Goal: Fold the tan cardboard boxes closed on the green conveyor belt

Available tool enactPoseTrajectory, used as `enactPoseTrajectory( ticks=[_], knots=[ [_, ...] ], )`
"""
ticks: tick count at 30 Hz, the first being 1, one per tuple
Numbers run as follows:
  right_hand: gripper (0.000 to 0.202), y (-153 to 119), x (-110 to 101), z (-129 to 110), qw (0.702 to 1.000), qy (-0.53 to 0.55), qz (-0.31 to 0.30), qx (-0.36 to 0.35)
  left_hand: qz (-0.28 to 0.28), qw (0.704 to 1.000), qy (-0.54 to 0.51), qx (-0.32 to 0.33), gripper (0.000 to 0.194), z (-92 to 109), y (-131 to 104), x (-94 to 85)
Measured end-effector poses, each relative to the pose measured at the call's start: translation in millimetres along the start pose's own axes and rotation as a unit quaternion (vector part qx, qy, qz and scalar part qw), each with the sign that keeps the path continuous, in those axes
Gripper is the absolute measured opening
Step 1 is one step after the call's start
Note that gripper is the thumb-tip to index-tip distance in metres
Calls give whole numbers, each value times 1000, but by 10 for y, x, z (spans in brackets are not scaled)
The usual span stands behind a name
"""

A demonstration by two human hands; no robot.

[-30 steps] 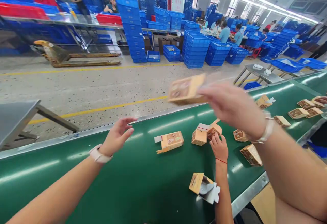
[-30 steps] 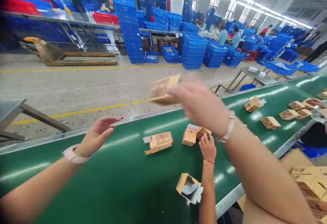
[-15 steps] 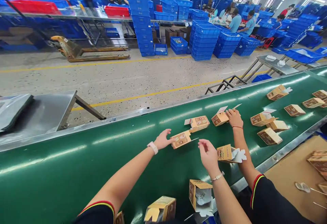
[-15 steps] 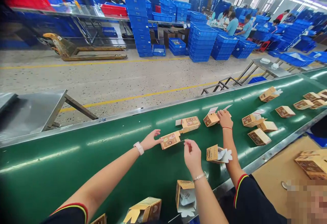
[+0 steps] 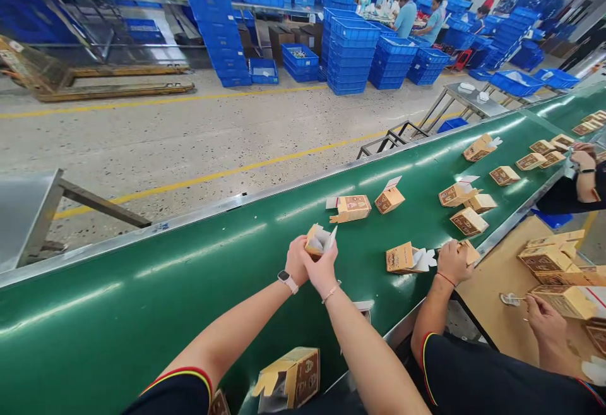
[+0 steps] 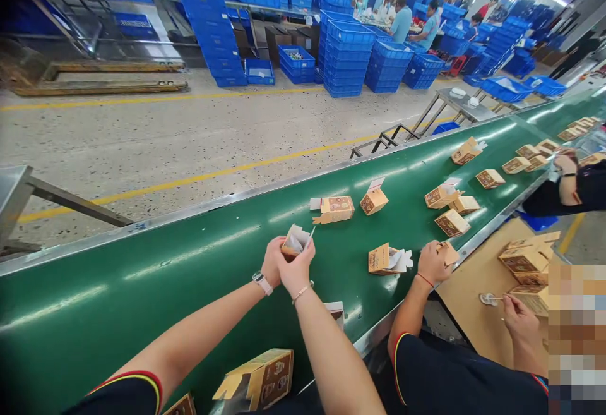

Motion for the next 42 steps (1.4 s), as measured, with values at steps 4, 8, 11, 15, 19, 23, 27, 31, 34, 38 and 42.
enactPoseTrajectory(
  ticks=[4, 8, 11, 15, 19, 23, 27, 31, 34, 38, 42],
  knots=[
    [73, 80, 37, 40, 999, -31, 25, -2, -6, 999, -6, 31, 30, -216, -138, -216],
    [67, 173, -245, 196, 995, -21, -59, -78, -63, 991, -35, 114, 58, -185, 18, -338],
    [72, 189, -443, 293, 990, 11, -91, -104, -168, 967, -60, 184, 55, -86, 79, -218],
    [62, 110, -619, 443, 995, 73, -43, -45, -244, 944, -74, 210, 42, -1, -8, 58],
    [44, 50, -753, 542, 998, 19, -44, -49, -274, 941, -50, 192, 46, 146, -72, 310],
    [23, 163, -883, 634, 1000, -13, -21, -9, -263, 952, -3, 156, 24, 351, 22, 485],
    [27, 296, -904, 727, 995, 23, 64, 68, -236, 963, -53, 116, 16, 429, 115, 656],
    [37, 276, -884, 902, 954, 12, 207, 217, -120, 981, -152, -31, 10, 259, 181, 787],
    [41, 252, -834, 1019, 925, -9, 219, 311, -65, 963, -191, -179, 33, 108, 203, 924],
    [36, 374, -828, 1047, 923, -11, 201, 328, -90, 943, -198, -251, 36, 108, 285, 1128],
    [33, 403, -874, 853, 926, -13, 189, 327, -96, 941, -210, -247, 32, 187, 386, 1117]
  ],
)
Point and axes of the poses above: each hand's wrist, its own y-axis towards the middle knuckle, its own x-axis out of the palm, z = x × y, the point moved 5 cm from there along y, towards the middle knuckle, and after that the axes turned 8 degrees about -y, right-handed, at the moved point
